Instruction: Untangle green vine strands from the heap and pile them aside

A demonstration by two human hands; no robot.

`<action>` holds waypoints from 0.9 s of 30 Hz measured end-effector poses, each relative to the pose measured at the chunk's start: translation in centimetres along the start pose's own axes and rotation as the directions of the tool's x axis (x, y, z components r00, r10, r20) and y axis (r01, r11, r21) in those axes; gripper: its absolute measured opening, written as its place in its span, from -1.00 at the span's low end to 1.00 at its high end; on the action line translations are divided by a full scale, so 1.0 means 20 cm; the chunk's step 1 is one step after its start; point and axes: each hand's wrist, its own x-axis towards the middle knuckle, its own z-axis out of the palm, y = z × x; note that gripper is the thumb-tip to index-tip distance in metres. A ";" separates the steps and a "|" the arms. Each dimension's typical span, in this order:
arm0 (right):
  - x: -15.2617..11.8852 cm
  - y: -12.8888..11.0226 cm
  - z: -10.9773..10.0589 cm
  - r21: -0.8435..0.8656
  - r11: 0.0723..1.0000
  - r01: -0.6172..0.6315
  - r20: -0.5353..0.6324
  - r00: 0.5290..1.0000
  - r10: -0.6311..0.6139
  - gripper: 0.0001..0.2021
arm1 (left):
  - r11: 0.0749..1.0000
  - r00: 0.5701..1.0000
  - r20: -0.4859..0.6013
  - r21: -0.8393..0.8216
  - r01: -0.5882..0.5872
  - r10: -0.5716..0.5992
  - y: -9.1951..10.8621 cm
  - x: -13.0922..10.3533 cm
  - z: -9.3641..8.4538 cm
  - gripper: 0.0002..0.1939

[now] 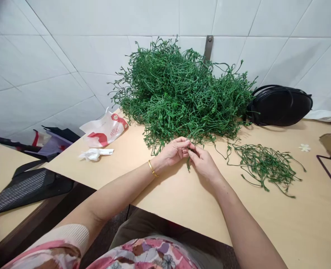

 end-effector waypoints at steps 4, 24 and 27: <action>0.00 0.00 0.02 0.184 0.979 -0.084 0.007 0.996 0.084 -0.65 | 1.000 0.999 -0.035 -0.006 0.008 -0.008 -0.01 0.00 0.01 -0.81; -0.03 -0.04 -0.04 -0.793 0.579 0.189 0.084 0.975 -0.204 -0.69 | 0.986 0.994 0.042 0.133 0.097 -0.103 0.02 -0.02 0.01 -0.81; -0.05 -0.05 -0.06 -0.837 0.445 0.317 0.238 0.945 -0.225 -0.67 | 0.950 0.978 0.082 0.264 0.165 -0.193 0.05 -0.04 0.01 -0.77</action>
